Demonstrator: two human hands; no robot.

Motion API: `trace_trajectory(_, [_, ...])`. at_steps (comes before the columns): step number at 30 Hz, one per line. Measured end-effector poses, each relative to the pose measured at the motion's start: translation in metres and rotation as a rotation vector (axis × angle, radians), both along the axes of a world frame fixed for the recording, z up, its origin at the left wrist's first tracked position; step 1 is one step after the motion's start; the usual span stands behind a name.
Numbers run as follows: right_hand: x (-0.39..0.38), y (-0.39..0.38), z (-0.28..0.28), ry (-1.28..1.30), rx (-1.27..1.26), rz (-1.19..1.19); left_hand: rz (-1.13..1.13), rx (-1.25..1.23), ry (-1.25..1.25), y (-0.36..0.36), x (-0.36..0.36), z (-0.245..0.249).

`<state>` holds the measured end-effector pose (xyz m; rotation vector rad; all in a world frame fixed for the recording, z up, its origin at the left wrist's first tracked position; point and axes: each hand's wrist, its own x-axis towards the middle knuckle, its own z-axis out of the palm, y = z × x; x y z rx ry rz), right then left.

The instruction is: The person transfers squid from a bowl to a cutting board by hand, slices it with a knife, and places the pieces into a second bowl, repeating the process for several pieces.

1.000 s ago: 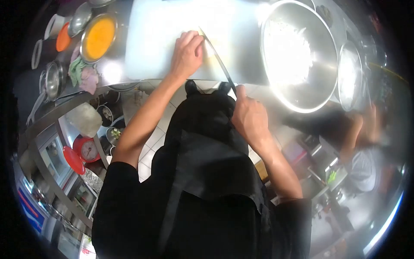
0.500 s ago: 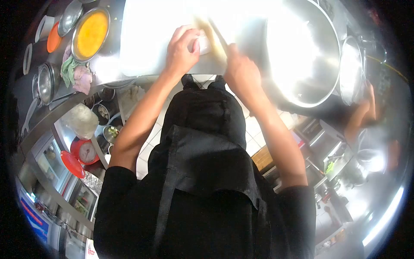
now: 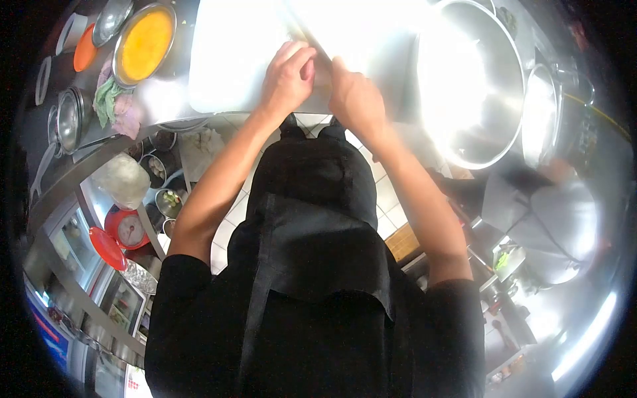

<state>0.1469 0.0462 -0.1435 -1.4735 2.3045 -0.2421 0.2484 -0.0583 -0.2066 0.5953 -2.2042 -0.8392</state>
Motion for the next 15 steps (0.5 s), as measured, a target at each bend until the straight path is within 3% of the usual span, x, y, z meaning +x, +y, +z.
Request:
trace_trajectory(3, [-0.003, 0.007, 0.021, -0.009, 0.066, -0.063, 0.058, 0.072, 0.095, -0.003, 0.008, 0.004])
trace_trajectory(7, [0.013, 0.041, 0.063, 0.003, 0.183, -0.055, 0.059, 0.066, 0.034, -0.003, 0.011, 0.004])
trace_trajectory(10, [0.019, 0.051, 0.060, -0.006, 0.366, -0.061, 0.063, 0.020, 0.002, -0.003, 0.007, 0.002])
trace_trajectory(15, [0.008, 0.009, -0.007, -0.035, 0.029, -0.007, 0.027, 0.019, -0.055, -0.005, 0.009, 0.002])
